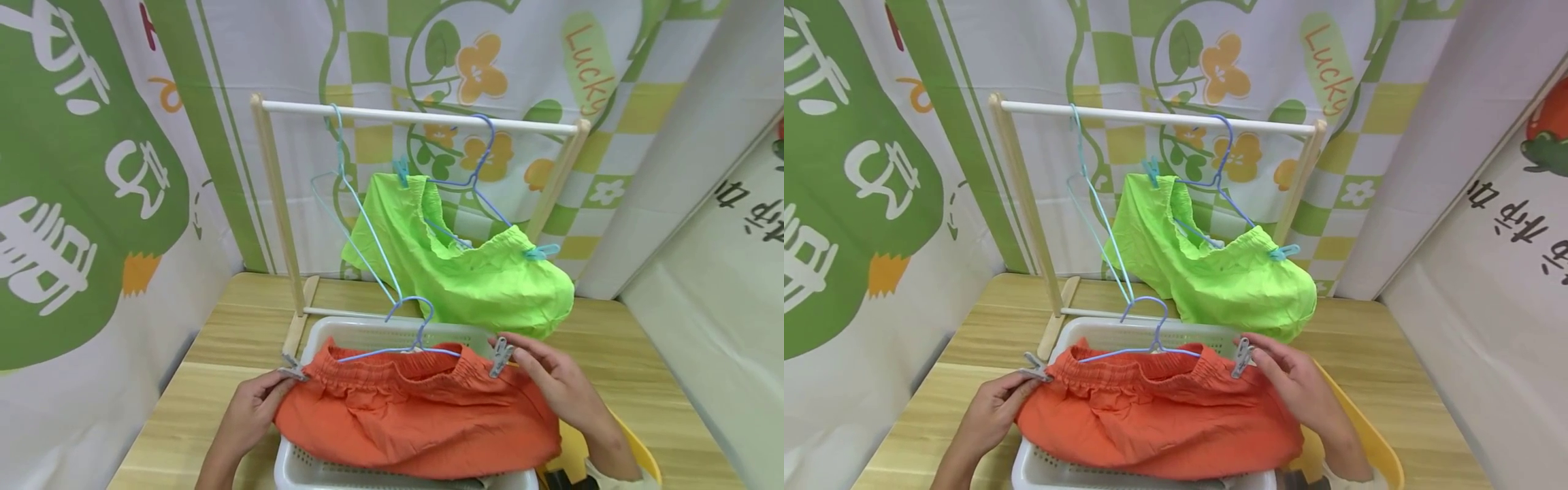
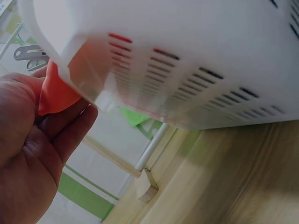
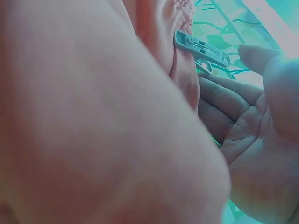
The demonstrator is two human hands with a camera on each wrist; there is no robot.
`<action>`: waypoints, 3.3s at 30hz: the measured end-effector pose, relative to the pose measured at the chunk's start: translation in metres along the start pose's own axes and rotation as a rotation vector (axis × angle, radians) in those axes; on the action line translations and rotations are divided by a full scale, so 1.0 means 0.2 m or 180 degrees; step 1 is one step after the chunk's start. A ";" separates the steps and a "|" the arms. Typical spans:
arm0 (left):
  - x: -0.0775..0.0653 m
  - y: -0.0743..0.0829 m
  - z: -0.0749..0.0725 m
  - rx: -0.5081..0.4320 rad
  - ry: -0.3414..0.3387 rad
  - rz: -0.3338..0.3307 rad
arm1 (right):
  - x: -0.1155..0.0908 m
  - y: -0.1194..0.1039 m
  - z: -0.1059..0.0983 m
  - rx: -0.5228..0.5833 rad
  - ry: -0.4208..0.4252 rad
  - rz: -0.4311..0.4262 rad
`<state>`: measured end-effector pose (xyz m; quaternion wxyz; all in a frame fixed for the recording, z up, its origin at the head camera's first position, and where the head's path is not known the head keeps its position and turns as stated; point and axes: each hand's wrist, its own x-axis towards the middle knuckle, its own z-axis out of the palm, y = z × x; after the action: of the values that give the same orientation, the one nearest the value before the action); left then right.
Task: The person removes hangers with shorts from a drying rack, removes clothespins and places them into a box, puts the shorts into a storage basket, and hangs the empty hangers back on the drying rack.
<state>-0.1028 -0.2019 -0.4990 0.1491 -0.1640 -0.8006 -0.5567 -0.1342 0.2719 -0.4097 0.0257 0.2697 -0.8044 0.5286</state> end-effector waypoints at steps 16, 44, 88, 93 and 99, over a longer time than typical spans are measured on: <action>0.01 0.01 -0.01 0.0055 -0.0052 -0.0085 | -0.01 0.01 0.01 -0.0077 0.0275 -0.0189; 0.00 0.02 0.01 0.0053 0.0022 -0.0149 | 0.00 0.00 0.04 0.0082 0.1061 -0.0248; 0.00 0.02 0.03 0.0130 0.0102 0.0050 | -0.05 0.04 -0.01 0.1421 0.2073 -0.0189; 0.00 0.02 0.03 0.0157 0.0119 0.0020 | -0.08 0.05 -0.03 0.0747 0.2163 0.0087; 0.00 0.01 0.04 0.0134 0.0124 0.0017 | -0.13 0.07 -0.06 -0.0650 0.1820 0.0637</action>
<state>-0.1020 -0.1946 -0.4999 0.1695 -0.1521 -0.8086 -0.5425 -0.1220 0.2978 -0.4249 0.2256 0.0258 -0.8360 0.4995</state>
